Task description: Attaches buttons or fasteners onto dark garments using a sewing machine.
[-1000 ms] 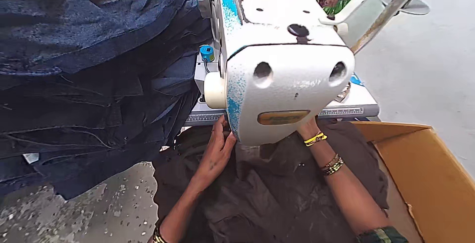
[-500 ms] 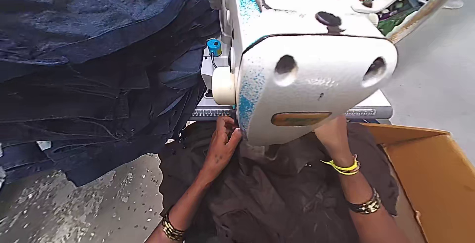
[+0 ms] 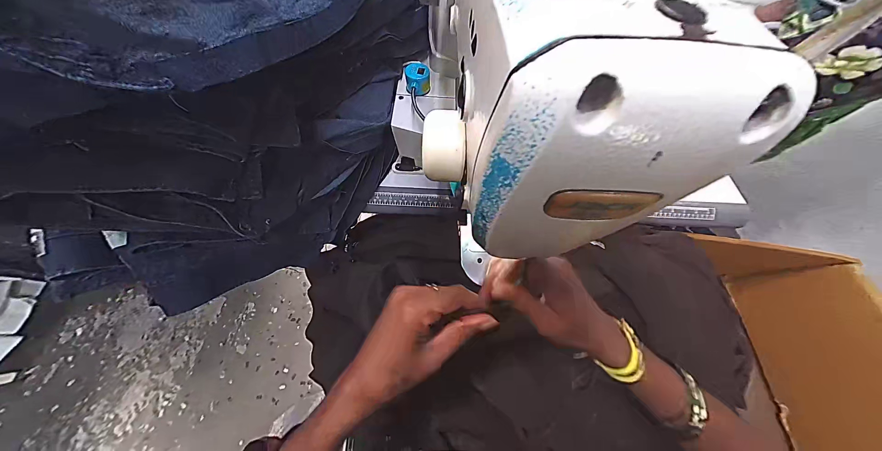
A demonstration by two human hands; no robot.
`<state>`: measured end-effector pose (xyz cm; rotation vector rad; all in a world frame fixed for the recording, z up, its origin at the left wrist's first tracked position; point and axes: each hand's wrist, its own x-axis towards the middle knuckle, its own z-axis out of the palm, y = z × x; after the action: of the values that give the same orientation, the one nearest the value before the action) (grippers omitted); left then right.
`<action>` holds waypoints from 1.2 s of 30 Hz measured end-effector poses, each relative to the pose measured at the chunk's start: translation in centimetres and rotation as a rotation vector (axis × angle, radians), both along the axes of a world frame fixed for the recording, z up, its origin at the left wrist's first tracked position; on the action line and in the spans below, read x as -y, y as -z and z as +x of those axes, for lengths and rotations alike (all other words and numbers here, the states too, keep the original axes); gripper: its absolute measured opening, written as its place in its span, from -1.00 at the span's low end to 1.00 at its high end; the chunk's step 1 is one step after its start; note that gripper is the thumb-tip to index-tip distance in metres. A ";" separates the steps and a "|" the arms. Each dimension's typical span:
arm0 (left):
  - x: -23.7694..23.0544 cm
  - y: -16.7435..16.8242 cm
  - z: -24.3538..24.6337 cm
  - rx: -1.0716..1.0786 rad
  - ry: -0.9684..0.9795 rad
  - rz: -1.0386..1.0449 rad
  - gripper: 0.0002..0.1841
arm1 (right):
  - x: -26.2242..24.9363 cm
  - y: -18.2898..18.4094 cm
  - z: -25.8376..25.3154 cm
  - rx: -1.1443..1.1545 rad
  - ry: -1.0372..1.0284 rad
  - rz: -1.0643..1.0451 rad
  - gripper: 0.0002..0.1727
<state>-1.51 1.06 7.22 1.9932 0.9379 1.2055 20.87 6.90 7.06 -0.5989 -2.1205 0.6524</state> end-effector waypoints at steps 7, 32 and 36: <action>-2.1 2.4 -8.6 -0.273 -0.611 -0.196 -0.65 | -1.2 0.4 0.2 0.173 0.447 -0.212 -0.60; -4.0 2.6 -2.0 -0.239 -0.221 -0.191 -0.49 | -6.6 1.4 7.7 0.533 0.861 0.117 -0.77; -4.9 2.0 0.5 -0.109 -0.245 -0.393 -0.42 | -9.2 2.3 6.7 0.657 0.868 0.091 -0.71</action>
<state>-1.03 5.96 5.26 1.6772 1.3887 0.9508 27.55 16.10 4.79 -1.7123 -2.1213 -0.1624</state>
